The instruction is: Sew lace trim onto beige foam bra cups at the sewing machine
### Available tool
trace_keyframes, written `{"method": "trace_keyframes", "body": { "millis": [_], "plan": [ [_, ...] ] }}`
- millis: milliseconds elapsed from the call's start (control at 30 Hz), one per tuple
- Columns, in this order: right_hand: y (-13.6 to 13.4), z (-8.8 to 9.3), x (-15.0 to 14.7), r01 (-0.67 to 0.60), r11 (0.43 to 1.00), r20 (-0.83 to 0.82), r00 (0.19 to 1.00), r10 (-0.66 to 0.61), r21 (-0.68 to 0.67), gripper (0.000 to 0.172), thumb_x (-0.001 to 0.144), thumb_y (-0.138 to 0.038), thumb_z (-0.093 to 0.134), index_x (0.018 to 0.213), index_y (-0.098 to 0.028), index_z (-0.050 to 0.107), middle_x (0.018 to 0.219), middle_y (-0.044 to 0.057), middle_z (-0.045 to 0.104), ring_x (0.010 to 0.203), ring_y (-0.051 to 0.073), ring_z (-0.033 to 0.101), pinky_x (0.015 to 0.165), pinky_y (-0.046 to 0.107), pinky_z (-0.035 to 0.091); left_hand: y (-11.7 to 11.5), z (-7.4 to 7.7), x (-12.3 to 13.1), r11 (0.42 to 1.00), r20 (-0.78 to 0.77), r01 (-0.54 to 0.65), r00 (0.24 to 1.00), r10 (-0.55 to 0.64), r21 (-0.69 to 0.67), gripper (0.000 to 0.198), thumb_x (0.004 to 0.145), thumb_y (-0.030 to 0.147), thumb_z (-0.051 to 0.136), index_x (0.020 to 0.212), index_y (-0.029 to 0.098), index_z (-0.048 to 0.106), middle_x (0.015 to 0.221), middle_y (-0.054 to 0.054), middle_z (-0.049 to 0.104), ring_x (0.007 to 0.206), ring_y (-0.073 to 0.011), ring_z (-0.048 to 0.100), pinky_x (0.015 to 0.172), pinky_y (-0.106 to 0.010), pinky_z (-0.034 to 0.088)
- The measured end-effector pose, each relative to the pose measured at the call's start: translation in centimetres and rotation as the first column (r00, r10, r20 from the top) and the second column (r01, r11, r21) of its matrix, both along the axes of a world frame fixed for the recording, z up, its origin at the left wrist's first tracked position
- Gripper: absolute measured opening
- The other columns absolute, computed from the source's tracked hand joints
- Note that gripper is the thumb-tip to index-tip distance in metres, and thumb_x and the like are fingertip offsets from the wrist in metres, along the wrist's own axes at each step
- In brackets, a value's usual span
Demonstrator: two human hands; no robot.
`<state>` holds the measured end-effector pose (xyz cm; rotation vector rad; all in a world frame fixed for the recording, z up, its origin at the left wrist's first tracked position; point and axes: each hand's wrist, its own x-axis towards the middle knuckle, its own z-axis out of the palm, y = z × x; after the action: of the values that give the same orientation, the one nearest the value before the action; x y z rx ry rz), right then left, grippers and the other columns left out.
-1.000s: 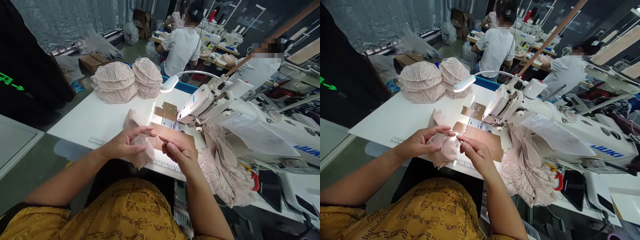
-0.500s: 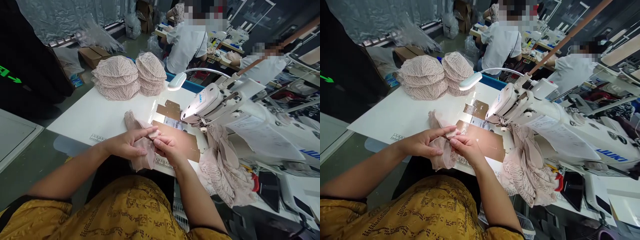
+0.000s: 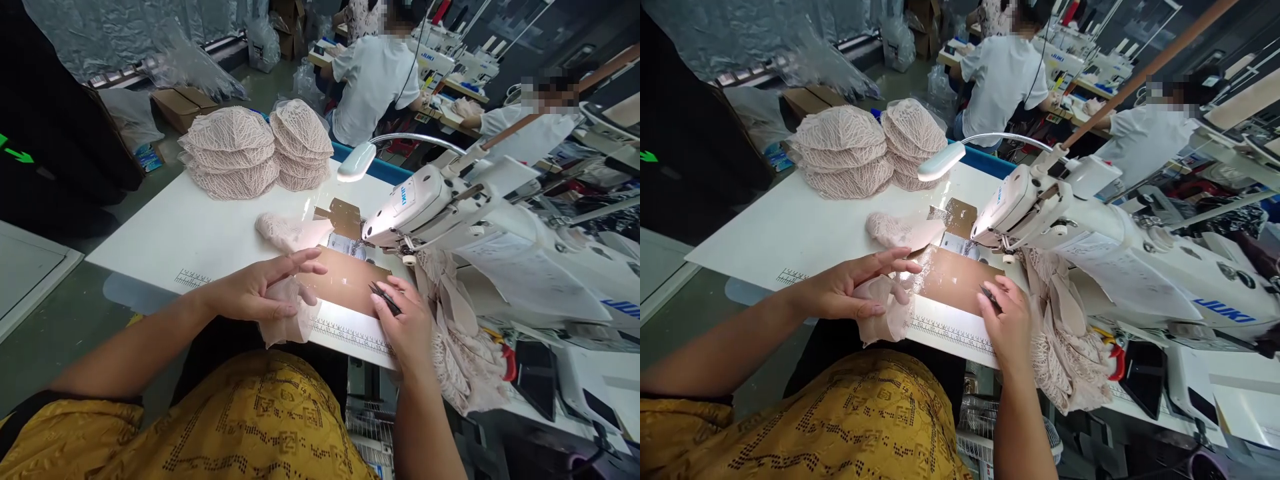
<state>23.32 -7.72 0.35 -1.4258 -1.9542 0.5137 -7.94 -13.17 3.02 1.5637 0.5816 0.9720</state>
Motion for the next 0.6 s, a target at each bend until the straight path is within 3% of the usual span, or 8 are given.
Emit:
{"method": "trace_keyframes", "body": {
  "millis": [67, 133, 200, 267, 333, 467, 533, 600],
  "plan": [
    [-0.9, 0.7, -1.9, -0.293, 0.941, -0.341, 0.913, 0.223, -0.169, 0.035, 0.084, -0.045, 0.064, 0.114, -0.026, 0.066, 0.134, 0.010, 0.057, 0.122, 0.028, 0.054, 0.101, 0.046, 0.044, 0.5, 0.2, 1.2, 0.998, -0.008, 0.003, 1.000, -0.002, 0.067, 0.078, 0.087, 0.015, 0.063, 0.152, 0.036, 0.026, 0.149, -0.013, 0.043, 0.109, -0.0227, 0.066, 0.092, -0.034, 0.055],
    [-1.6, 1.4, -4.6, -0.611, 0.746, -0.588, 0.716, 0.377, -0.266, 0.055, 0.074, -0.050, 0.074, 0.122, -0.027, 0.060, 0.132, 0.009, 0.059, 0.121, 0.027, 0.056, 0.101, 0.044, 0.045, 1.1, 0.3, 2.3, 0.986, -0.030, -0.044, 0.998, 0.049, 0.164, 0.077, 0.086, 0.017, 0.066, 0.152, 0.033, 0.029, 0.148, -0.013, 0.045, 0.120, -0.0263, 0.059, 0.100, -0.038, 0.051],
    [-1.9, 1.7, -7.0, -0.723, 0.602, -0.692, 0.625, 0.361, -0.338, 0.061, 0.069, -0.045, 0.081, 0.122, -0.025, 0.059, 0.116, 0.007, 0.066, 0.106, 0.023, 0.063, 0.092, 0.038, 0.051, 1.4, 0.3, 3.0, 0.962, -0.035, -0.144, 0.987, 0.157, 0.232, 0.072, 0.087, 0.020, 0.066, 0.150, 0.030, 0.034, 0.145, -0.012, 0.049, 0.126, -0.0276, 0.054, 0.105, -0.040, 0.047],
    [-1.9, 1.6, -8.6, -0.759, 0.503, -0.749, 0.597, 0.286, -0.413, 0.039, 0.072, -0.045, 0.078, 0.101, -0.021, 0.067, 0.087, 0.003, 0.069, 0.078, 0.018, 0.065, 0.069, 0.029, 0.054, 1.2, 0.1, 3.3, 0.924, -0.017, -0.291, 0.952, 0.305, 0.247, 0.063, 0.091, 0.022, 0.061, 0.148, 0.029, 0.037, 0.143, -0.011, 0.050, 0.128, -0.0267, 0.052, 0.106, -0.040, 0.046],
    [-1.9, 1.1, -9.4, -0.727, 0.542, -0.794, 0.585, 0.166, -0.422, 0.030, 0.072, -0.044, 0.077, 0.086, -0.019, 0.068, 0.072, 0.000, 0.066, 0.063, 0.015, 0.061, 0.057, 0.025, 0.050, 0.4, -0.4, 3.4, 0.876, -0.012, -0.420, 0.900, 0.435, 0.237, 0.063, 0.092, 0.027, 0.060, 0.149, 0.030, 0.034, 0.146, -0.011, 0.046, 0.132, -0.0271, 0.048, 0.104, -0.040, 0.048],
    [-2.3, 0.3, -9.9, -0.518, 0.796, -0.893, 0.445, -0.062, -0.314, 0.035, 0.067, -0.041, 0.080, 0.093, -0.020, 0.070, 0.079, 0.001, 0.070, 0.067, 0.016, 0.063, 0.065, 0.028, 0.054, -1.4, -2.0, 3.9, 0.844, -0.206, -0.426, 0.839, 0.503, 0.327, 0.096, 0.075, 0.045, 0.077, 0.153, 0.027, 0.024, 0.155, -0.015, 0.033, 0.138, -0.0347, 0.039, 0.105, -0.045, 0.047],
    [-2.6, 0.1, -9.7, -0.458, 0.841, -0.898, 0.434, -0.072, -0.289, 0.031, 0.069, -0.040, 0.079, 0.090, -0.020, 0.071, 0.079, 0.001, 0.071, 0.067, 0.016, 0.064, 0.065, 0.028, 0.054, -1.9, -2.5, 4.3, 0.832, -0.275, -0.399, 0.811, 0.516, 0.386, 0.081, 0.080, 0.045, 0.072, 0.149, 0.021, 0.036, 0.144, -0.016, 0.048, 0.126, -0.0318, 0.053, 0.100, -0.042, 0.050],
    [-2.9, 0.1, -9.1, -0.462, 0.839, -0.878, 0.476, -0.041, -0.289, 0.027, 0.069, -0.040, 0.079, 0.086, -0.020, 0.071, 0.078, 0.001, 0.072, 0.069, 0.016, 0.064, 0.067, 0.028, 0.054, -1.8, -2.4, 4.5, 0.845, -0.266, -0.396, 0.825, 0.499, 0.360, 0.046, 0.093, 0.040, 0.055, 0.132, 0.015, 0.057, 0.109, -0.011, 0.069, 0.092, -0.0218, 0.067, 0.079, -0.031, 0.056]
  ]
}}
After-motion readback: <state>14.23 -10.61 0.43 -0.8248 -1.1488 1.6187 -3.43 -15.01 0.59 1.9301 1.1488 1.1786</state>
